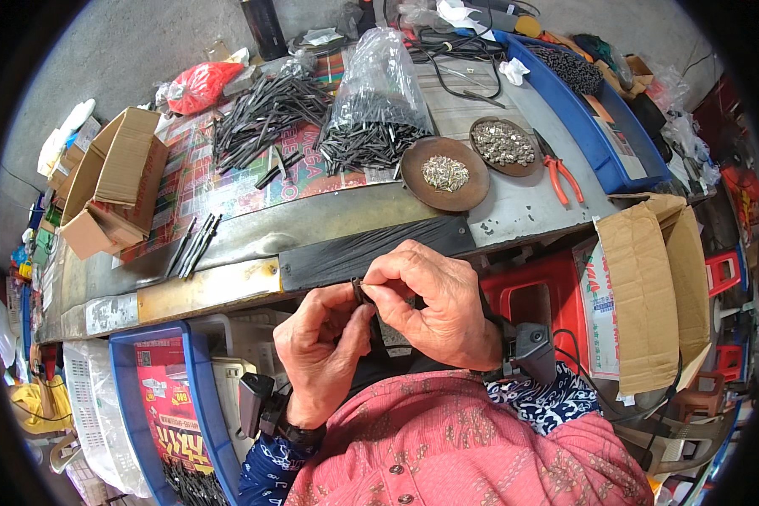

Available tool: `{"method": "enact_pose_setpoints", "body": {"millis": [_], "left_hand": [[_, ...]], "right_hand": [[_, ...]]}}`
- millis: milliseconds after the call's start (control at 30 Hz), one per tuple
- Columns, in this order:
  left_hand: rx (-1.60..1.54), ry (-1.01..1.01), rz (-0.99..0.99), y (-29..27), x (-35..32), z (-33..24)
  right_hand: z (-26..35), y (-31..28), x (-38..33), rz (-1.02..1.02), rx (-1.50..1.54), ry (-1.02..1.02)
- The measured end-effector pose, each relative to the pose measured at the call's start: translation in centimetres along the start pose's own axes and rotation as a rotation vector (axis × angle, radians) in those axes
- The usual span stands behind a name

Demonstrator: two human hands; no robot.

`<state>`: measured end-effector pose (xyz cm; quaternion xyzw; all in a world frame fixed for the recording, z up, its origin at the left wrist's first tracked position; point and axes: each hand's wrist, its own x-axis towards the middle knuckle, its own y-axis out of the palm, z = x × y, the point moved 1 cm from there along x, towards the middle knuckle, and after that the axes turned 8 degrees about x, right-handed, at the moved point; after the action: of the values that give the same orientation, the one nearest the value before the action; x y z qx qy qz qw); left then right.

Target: The person repeatedly picks a short metal rod and a small metal piece from bowls on the table, then joins them by hand. The person places the assembled fastener on the table and repeats the process with new parts.

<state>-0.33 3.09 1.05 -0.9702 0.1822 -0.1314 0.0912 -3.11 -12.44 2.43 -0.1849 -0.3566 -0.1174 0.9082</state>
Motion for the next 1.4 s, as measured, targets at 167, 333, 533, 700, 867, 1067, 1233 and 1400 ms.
{"method": "enact_pose_setpoints", "body": {"millis": [167, 333, 533, 700, 867, 1067, 1233, 1400], "left_hand": [[0.145, 0.152, -0.07, 0.4, 0.2, 0.6], [0.151, 0.091, -0.056, 0.2, -0.2, 0.7], [0.327, 0.255, -0.143, 0.5, 0.2, 1.4], [0.326, 0.211, -0.077, 0.2, 0.2, 1.3], [0.185, 0.06, 0.046, -0.1, 0.0, 1.2], [0.074, 0.04, -0.031, 0.6, 0.1, 1.2], [-0.226, -0.146, 0.068, 0.4, 0.7, 1.2], [-0.231, -0.136, 0.025, -0.2, 1.4, 1.9]], "right_hand": [[-0.1, 0.2, -0.1, -0.005, 0.018, 0.027], [-0.1, 0.2, -0.1, 0.004, 0.095, 0.118], [0.0, 0.3, -0.1, -0.014, 0.079, 0.152], [-0.4, -0.1, -0.1, 0.045, 0.213, 0.317], [-0.9, -0.7, -0.2, 0.094, 0.693, 0.685], [-1.1, -0.5, -0.1, 0.134, 0.462, 0.48], [-1.4, -0.1, 0.2, 0.135, 0.487, 0.562], [-2.4, -1.0, 1.7, 0.271, 0.342, 0.461]]}}
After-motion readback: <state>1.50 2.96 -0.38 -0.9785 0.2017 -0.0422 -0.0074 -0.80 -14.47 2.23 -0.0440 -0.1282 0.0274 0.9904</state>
